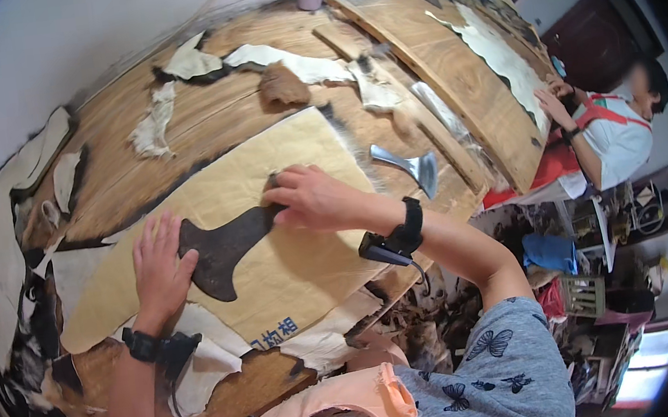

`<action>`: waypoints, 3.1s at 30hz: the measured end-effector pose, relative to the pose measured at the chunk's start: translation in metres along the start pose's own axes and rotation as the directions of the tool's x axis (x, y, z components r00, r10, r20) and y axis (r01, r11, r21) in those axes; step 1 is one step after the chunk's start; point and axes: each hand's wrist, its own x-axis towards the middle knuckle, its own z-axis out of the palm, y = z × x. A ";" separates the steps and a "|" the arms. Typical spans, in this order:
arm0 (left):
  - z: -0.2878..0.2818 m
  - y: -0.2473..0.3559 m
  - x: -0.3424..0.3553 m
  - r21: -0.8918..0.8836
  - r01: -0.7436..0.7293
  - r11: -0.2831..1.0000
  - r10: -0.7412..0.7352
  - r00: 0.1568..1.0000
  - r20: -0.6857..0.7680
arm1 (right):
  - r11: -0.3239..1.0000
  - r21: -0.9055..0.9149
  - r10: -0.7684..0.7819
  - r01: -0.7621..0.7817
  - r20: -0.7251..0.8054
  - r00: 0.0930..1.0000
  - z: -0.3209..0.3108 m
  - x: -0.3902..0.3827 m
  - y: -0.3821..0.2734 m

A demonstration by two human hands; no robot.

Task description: The recorder uses a leather knife and a paper template to tool and trim a piece of leather and fur.

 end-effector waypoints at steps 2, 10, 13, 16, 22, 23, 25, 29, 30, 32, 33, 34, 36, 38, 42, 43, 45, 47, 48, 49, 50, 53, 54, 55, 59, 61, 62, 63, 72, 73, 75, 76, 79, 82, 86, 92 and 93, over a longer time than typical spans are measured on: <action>0.002 0.001 0.002 0.010 -0.017 1.000 0.017 1.000 0.004 | 0.995 -0.040 0.087 -0.088 -0.025 0.996 -0.005 -0.020 0.026; 0.007 -0.003 0.006 0.070 -0.052 0.996 0.054 0.998 -0.038 | 0.886 -0.101 0.376 -0.452 -0.416 0.828 -0.048 -0.092 0.075; 0.007 -0.004 0.003 0.071 -0.050 0.996 0.054 0.997 -0.063 | 0.793 -0.206 0.483 -0.573 -0.359 0.798 -0.053 -0.108 0.077; 0.009 0.001 0.004 0.115 -0.043 0.992 0.051 0.996 -0.072 | 0.837 -0.157 0.467 -0.523 -0.293 0.834 -0.050 -0.123 0.106; 0.012 0.004 0.004 0.129 -0.009 0.992 0.018 0.997 -0.073 | 0.739 -0.270 0.504 -0.617 -0.385 0.773 -0.056 -0.123 0.122; 0.012 0.003 0.003 0.131 -0.015 0.991 0.027 0.995 -0.091 | 0.746 -0.266 0.500 -0.611 -0.382 0.777 -0.057 -0.117 0.117; 0.011 0.002 0.002 0.136 -0.012 0.991 0.028 0.994 -0.109 | 0.783 -0.209 0.417 -0.585 -0.522 0.744 -0.055 -0.103 0.103; 0.011 0.004 0.002 0.158 0.024 0.987 -0.012 0.997 -0.079 | 0.800 0.226 0.594 -0.556 -0.173 0.786 -0.057 -0.070 0.083; 0.009 0.005 0.002 0.156 0.018 0.988 -0.005 0.997 -0.082 | 0.772 0.248 0.630 -0.586 -0.169 0.758 -0.057 -0.063 0.081; 0.009 0.005 0.002 0.160 0.023 0.987 -0.009 0.996 -0.086 | 0.688 0.358 0.712 -0.631 -0.164 0.683 -0.057 -0.051 0.080; 0.010 0.006 0.003 0.164 0.016 0.986 -0.003 0.997 -0.081 | 0.695 0.355 0.704 -0.625 -0.160 0.692 -0.056 -0.047 0.084; 0.010 0.006 0.003 0.163 0.027 0.986 -0.013 0.996 -0.087 | 0.663 0.351 0.727 -0.662 -0.090 0.681 -0.056 -0.045 0.089; 0.010 0.006 0.002 0.151 0.011 0.988 0.002 0.996 -0.090 | 0.637 0.340 0.739 -0.691 -0.013 0.674 -0.058 -0.035 0.087; 0.008 0.007 0.001 0.143 0.027 0.989 -0.015 0.996 -0.089 | 0.592 0.259 0.777 -0.763 0.067 0.626 -0.062 -0.026 0.079; 0.006 0.008 0.001 0.145 0.034 0.989 -0.023 0.997 -0.071 | 0.577 0.278 0.780 -0.768 0.089 0.619 -0.055 -0.024 0.084; 0.006 0.009 0.002 0.142 0.043 0.989 -0.032 0.997 -0.076 | 0.580 0.298 0.773 -0.758 0.090 0.627 -0.052 -0.026 0.090; 0.005 0.010 0.001 0.144 0.047 0.988 -0.038 0.997 -0.066 | 0.589 0.317 0.761 -0.744 0.095 0.642 -0.048 -0.028 0.098; 0.005 0.009 0.001 0.141 0.057 0.988 -0.048 0.997 -0.065 | 0.591 0.313 0.759 -0.743 0.095 0.644 -0.046 -0.029 0.102; 0.005 0.008 0.000 0.139 0.058 0.989 -0.050 0.997 -0.061 | 0.595 0.312 0.756 -0.741 0.097 0.648 -0.045 -0.027 0.102; 0.004 0.008 0.000 0.139 0.063 0.988 -0.054 0.997 -0.063 | 0.571 0.330 0.769 -0.752 0.106 0.630 -0.044 -0.027 0.101; 0.003 0.009 0.000 0.132 0.072 0.989 -0.068 0.997 -0.037 | 0.545 0.349 0.782 -0.762 0.116 0.612 -0.044 -0.026 0.100; 0.003 0.011 -0.001 0.138 0.087 0.987 -0.084 0.996 -0.029 | 0.539 0.348 0.789 -0.767 0.112 0.605 -0.044 -0.025 0.100; 0.003 0.012 -0.001 0.149 0.089 0.985 -0.083 0.996 -0.046 | 0.540 0.349 0.787 -0.766 0.113 0.606 -0.045 -0.024 0.098; 0.003 0.013 -0.002 0.151 0.091 0.984 -0.085 0.995 -0.046 | 0.541 0.337 0.794 -0.771 0.098 0.600 -0.047 -0.022 0.094; 0.003 0.018 -0.001 0.161 0.125 0.979 -0.125 0.992 -0.014 | 0.552 0.273 0.807 -0.788 0.062 0.587 -0.051 -0.020 0.093; 0.003 0.018 0.001 0.159 0.125 0.979 -0.126 0.992 -0.002 | 0.585 0.229 0.791 -0.778 0.049 0.609 -0.048 -0.021 0.099; 0.003 0.018 0.000 0.165 0.139 0.976 -0.141 0.990 -0.001 | 0.623 0.185 0.768 -0.760 0.039 0.639 -0.047 -0.019 0.097; 0.002 0.018 -0.001 0.171 0.153 0.973 -0.155 0.988 0.000 | 0.623 0.187 0.767 -0.759 0.042 0.640 -0.046 -0.018 0.092; 0.004 0.013 -0.003 0.173 0.139 0.975 -0.138 0.990 -0.018 | 0.993 -0.050 0.105 -0.108 -0.051 0.993 -0.041 -0.014 0.075; 0.003 0.014 -0.003 0.170 0.133 0.976 -0.132 0.991 -0.016 | 0.965 0.016 0.262 -0.261 -0.081 0.962 -0.043 -0.014 0.086; 0.003 0.019 0.002 0.135 0.169 0.976 -0.174 0.984 0.024 | 0.894 0.072 0.447 -0.442 -0.106 0.888 -0.048 -0.024 0.110; 0.003 0.021 0.002 0.125 0.146 0.981 -0.151 0.988 0.032 | 0.850 -0.016 0.510 -0.526 -0.220 0.831 -0.051 -0.029 0.122; 0.002 0.017 0.002 0.119 0.168 0.979 -0.173 0.985 0.028 | 0.763 0.029 0.626 -0.646 -0.285 0.726 -0.065 -0.033 0.136; -0.002 0.011 -0.001 0.044 0.161 0.986 -0.162 0.986 0.032 | 0.697 0.167 0.717 -0.697 -0.168 0.676 -0.068 -0.031 0.129; -0.012 0.011 -0.007 0.137 0.227 0.964 -0.238 0.969 0.067 | 0.602 0.209 0.794 -0.770 -0.061 0.605 -0.068 -0.027 0.117; -0.018 0.006 -0.020 0.215 0.303 0.928 -0.327 0.941 0.084 | 0.646 0.077 0.764 -0.760 -0.082 0.641 -0.056 -0.012 0.118; -0.017 0.005 -0.022 0.212 0.290 0.933 -0.312 0.947 0.077 | 0.658 0.079 0.753 -0.749 -0.074 0.654 -0.056 -0.008 0.117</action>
